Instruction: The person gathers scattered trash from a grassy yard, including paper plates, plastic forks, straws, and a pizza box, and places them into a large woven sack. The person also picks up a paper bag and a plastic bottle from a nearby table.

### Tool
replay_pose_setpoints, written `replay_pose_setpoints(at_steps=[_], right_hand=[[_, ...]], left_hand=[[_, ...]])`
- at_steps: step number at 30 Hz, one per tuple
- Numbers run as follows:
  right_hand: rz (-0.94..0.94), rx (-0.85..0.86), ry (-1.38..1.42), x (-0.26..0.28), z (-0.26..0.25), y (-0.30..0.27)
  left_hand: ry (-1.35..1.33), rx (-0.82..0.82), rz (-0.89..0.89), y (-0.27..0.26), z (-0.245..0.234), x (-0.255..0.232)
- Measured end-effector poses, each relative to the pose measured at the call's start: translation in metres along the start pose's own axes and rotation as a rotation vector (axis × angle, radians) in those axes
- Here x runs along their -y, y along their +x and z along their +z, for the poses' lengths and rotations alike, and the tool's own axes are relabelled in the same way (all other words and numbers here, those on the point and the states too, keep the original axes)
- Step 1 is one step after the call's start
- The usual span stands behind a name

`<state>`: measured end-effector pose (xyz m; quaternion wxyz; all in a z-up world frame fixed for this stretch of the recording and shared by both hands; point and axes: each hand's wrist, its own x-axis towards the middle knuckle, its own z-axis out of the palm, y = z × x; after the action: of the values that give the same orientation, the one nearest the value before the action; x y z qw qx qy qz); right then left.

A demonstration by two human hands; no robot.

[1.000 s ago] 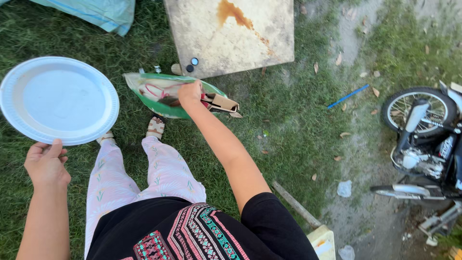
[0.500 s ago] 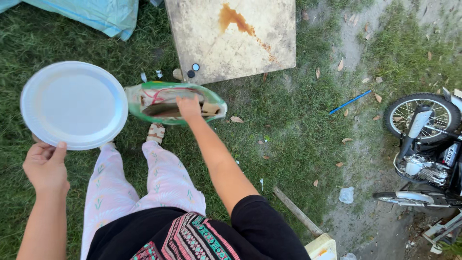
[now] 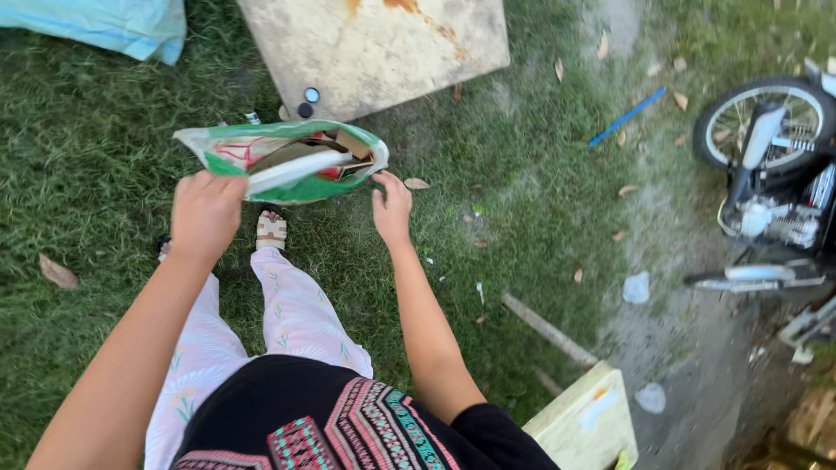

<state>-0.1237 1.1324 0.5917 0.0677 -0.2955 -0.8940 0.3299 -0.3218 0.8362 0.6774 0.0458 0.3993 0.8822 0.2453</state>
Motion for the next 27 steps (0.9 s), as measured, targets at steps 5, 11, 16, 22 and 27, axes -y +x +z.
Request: replay_pose_setpoints(at_steps=[5,11,16,22,27], right_hand=[[0.118,-0.021,-0.015,-0.003,-0.031,-0.037],[0.215,0.000,0.011,0.005,-0.030,-0.076],[0.237,0.038,0.043,0.016,-0.023,-0.090],[0.248,0.025,0.086,0.020,-0.026,-0.097],[0.263,0.036,0.065,0.024,-0.029,-0.108]], left_hand=[[0.185,0.131,0.182,0.047,0.060,-0.009],[0.154,0.026,0.221,0.088,0.059,0.001],[0.091,0.040,0.253,0.089,0.036,0.009],[0.247,0.225,0.286,0.052,0.059,0.013],[0.288,0.395,0.250,0.039,0.135,0.015]])
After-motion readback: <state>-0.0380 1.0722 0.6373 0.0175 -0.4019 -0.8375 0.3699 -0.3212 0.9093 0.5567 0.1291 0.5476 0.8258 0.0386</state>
